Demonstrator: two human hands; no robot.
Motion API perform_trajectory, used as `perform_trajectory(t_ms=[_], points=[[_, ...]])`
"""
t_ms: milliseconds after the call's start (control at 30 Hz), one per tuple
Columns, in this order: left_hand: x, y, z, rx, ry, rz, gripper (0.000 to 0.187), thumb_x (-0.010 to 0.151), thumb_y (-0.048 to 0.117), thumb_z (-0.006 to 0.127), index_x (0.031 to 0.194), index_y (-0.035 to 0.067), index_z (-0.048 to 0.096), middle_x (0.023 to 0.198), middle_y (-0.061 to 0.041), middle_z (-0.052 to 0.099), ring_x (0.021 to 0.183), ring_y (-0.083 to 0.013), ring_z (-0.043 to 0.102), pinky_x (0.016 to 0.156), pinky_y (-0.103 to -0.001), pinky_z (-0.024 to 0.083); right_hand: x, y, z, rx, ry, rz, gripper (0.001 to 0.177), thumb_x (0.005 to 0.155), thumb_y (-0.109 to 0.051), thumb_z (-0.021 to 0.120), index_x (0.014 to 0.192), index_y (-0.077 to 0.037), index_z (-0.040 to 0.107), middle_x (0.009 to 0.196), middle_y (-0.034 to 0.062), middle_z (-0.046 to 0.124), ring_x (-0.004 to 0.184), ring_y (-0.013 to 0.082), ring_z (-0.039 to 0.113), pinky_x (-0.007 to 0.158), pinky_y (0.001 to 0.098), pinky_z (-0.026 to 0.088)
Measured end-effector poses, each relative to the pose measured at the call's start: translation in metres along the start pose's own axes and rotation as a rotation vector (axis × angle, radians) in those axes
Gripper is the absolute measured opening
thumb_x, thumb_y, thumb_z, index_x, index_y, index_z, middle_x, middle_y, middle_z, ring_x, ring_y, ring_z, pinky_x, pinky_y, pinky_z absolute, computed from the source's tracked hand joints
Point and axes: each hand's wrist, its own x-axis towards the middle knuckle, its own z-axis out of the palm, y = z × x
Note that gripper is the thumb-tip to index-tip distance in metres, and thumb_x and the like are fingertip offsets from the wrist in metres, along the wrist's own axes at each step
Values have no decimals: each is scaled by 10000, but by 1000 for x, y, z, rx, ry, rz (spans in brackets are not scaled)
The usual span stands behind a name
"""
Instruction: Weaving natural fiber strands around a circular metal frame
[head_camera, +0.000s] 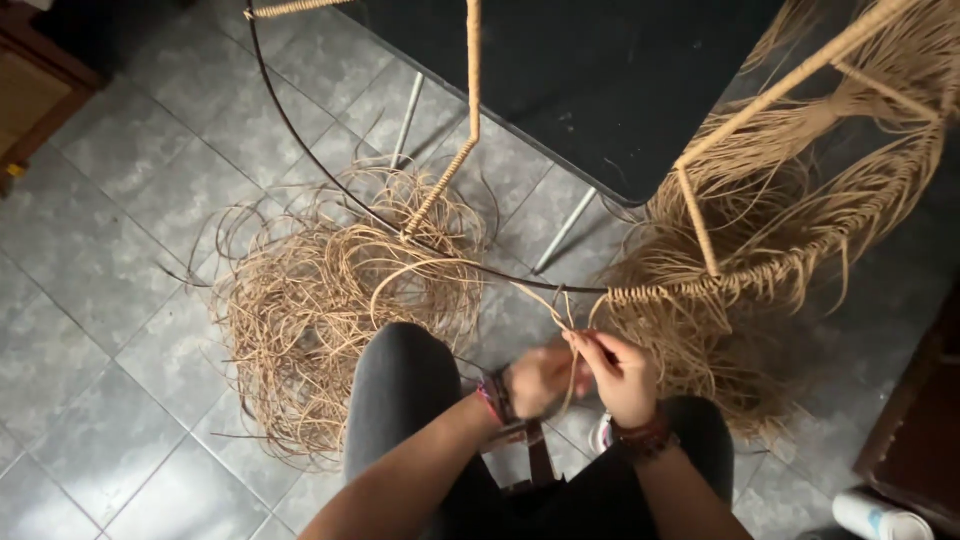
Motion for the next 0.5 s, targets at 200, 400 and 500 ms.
perform_trajectory(t_ms=[200, 400, 500], points=[[6, -85, 34, 484, -396, 215, 267, 1030, 209, 481, 793, 97, 532, 702, -64, 562, 600, -250, 509, 568, -399, 452, 10, -15, -13, 115, -81, -96, 169, 957, -91, 668, 1031, 7, 785, 999, 100, 816, 909, 156, 796, 849, 227, 624], [22, -211, 91, -37, -1186, -220, 264, 976, 132, 596, 1145, -26, 725, 984, -176, 793, 851, -258, 771, 728, -366, 617, 11, -19, -10, 46, -43, -54, 151, 933, -136, 709, 971, -30, 810, 955, 53, 826, 859, 110, 791, 804, 208, 596], [29, -117, 54, -28, -489, 228, 260, 1027, 200, 493, 958, 25, 673, 905, -116, 678, 801, -234, 647, 738, -356, 529, 9, -7, -10, 20, -58, -84, 146, 936, -144, 712, 989, -54, 813, 979, 30, 824, 857, 93, 774, 793, 199, 578]])
